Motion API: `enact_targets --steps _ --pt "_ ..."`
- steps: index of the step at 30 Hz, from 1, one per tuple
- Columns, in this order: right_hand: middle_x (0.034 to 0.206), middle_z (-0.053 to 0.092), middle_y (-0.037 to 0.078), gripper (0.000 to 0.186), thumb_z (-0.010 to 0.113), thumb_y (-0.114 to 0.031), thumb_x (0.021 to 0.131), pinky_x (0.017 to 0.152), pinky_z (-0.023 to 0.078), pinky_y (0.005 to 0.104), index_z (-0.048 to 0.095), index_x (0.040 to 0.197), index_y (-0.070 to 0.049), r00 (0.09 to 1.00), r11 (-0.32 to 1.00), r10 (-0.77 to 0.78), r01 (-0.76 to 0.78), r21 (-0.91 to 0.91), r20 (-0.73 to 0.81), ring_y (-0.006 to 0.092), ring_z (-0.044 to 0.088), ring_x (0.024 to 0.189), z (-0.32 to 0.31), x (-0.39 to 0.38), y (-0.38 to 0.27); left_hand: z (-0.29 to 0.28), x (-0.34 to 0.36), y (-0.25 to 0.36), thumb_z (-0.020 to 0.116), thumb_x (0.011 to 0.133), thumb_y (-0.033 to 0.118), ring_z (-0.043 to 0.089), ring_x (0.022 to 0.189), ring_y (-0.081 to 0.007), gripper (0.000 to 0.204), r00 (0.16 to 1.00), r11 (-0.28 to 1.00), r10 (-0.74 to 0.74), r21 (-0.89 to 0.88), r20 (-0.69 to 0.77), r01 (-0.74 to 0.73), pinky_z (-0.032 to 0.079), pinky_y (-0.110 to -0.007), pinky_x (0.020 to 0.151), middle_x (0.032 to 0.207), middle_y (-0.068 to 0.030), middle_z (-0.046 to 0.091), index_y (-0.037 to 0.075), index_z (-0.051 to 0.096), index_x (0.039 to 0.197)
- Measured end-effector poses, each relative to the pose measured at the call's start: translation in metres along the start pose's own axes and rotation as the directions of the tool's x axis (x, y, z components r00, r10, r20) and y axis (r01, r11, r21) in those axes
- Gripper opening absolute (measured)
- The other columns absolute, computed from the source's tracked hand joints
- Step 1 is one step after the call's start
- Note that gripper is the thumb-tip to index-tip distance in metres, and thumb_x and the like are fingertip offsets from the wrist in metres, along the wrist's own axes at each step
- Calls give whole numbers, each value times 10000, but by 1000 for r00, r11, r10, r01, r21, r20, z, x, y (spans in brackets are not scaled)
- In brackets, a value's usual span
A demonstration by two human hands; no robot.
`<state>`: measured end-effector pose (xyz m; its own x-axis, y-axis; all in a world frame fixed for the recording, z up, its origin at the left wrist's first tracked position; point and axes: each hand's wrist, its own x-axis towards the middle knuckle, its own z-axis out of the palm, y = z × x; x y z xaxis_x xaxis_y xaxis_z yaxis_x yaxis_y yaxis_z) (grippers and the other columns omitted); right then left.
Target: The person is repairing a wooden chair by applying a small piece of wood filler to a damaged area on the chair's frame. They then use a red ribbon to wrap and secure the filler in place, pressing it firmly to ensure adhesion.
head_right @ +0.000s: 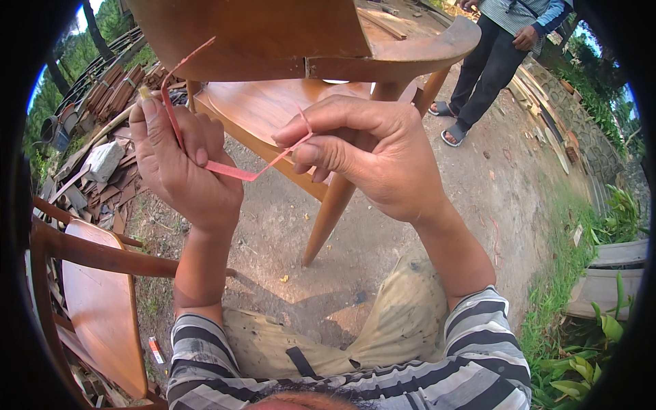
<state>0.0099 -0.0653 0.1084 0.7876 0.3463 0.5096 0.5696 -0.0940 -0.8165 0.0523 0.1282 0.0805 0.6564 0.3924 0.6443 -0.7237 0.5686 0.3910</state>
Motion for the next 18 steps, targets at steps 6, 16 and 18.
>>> enact_targets --steps 6,16,18 --pt "985 682 167 201 517 -185 1079 623 555 246 593 1061 -1 974 959 -208 221 178 -86 176 665 719 3 -3 -12 10 -33 -12 568 1083 146 494 476 -19 148 946 941 -306 182 106 284 312 -198 434 566 2 563 5 534 1110" --pt "770 654 39 185 652 -143 1022 512 319 235 735 997 21 918 593 -329 16 -805 -224 49 444 556 -2 -22 -55 19 -30 -28 680 979 63 429 495 20 94 951 872 -204 485 235 67 290 -180 477 537 41 557 9 633 919" --pt "787 678 61 132 653 -95 1015 524 369 244 723 1008 17 951 495 -270 2 -869 -152 73 506 568 1 -20 -51 20 -28 -35 690 967 54 432 495 24 87 960 868 -166 496 226 33 292 -181 472 531 41 547 8 632 920"
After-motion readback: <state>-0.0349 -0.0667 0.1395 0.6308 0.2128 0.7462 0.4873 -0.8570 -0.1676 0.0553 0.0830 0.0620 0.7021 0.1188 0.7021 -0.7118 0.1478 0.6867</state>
